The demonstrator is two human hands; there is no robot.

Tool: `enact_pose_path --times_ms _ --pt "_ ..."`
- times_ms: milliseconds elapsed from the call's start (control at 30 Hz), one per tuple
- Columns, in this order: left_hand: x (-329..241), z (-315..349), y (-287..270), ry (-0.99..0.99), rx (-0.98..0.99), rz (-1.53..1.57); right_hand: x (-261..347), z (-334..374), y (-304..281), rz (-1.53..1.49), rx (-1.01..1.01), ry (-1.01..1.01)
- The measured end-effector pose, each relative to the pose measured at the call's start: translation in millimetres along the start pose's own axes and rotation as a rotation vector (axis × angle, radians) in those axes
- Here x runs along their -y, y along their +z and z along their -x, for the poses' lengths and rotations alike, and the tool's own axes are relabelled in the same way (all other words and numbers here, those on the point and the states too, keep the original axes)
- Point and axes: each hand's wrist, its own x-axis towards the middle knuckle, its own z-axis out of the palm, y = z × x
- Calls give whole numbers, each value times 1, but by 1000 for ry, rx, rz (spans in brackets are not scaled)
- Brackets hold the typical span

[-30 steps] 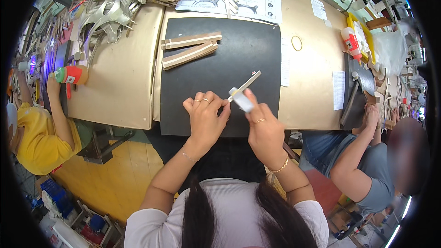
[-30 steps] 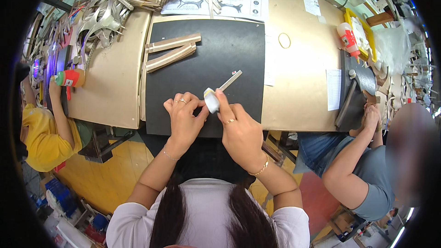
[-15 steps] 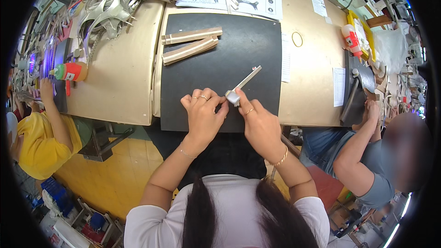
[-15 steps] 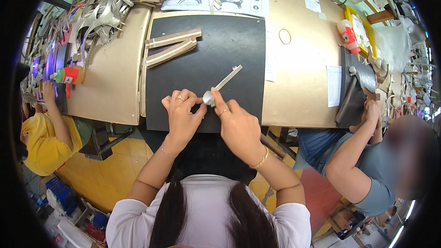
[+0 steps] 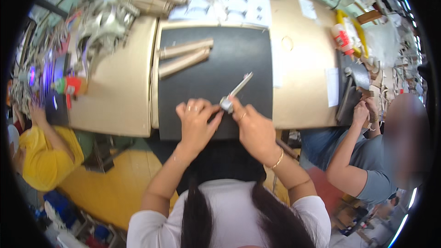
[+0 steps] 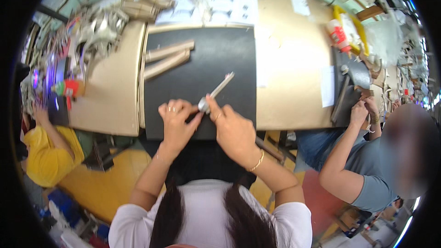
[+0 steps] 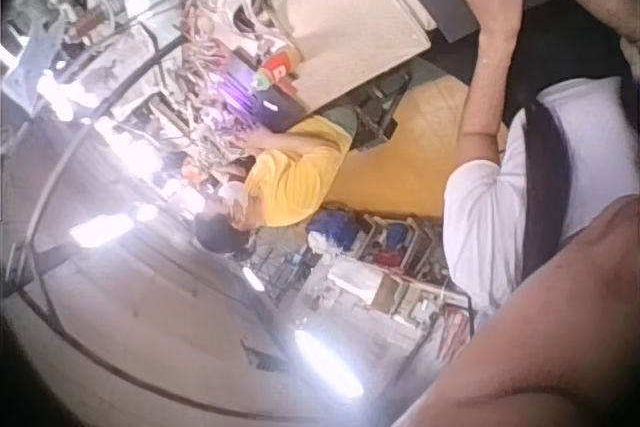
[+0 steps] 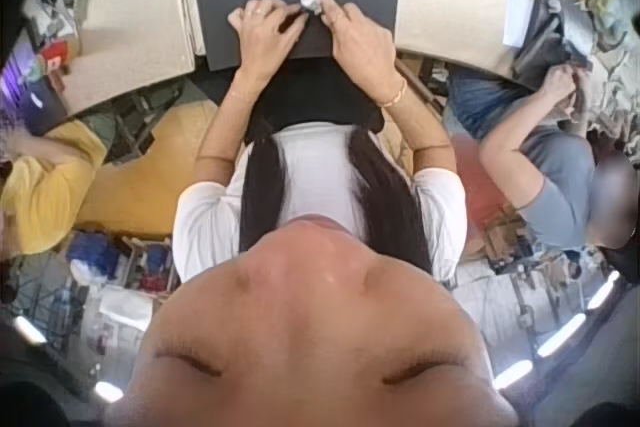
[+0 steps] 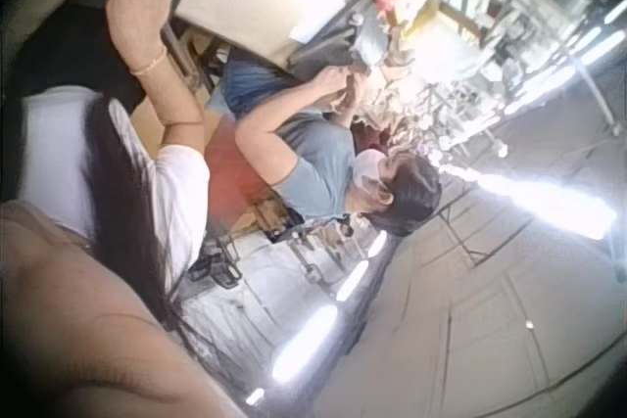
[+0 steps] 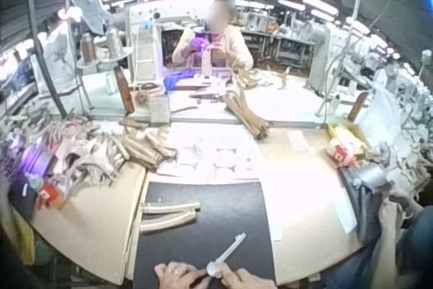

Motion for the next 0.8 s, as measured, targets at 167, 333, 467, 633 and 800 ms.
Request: enact_pose_path --times_ms 167,333,467,633,800 --pt "1 -5 -4 95 36 8 1 0 -2 -31 8 -1" --pt "3 -9 -8 127 87 15 -3 3 1 -27 24 -24" --pt "6 -12 -8 163 90 4 -4 6 6 -57 -9 -13" --pt "12 -14 -7 184 101 -21 -8 6 11 -47 -35 -47" --pt "15 -14 -4 246 90 -22 -10 7 13 -167 -11 -41"
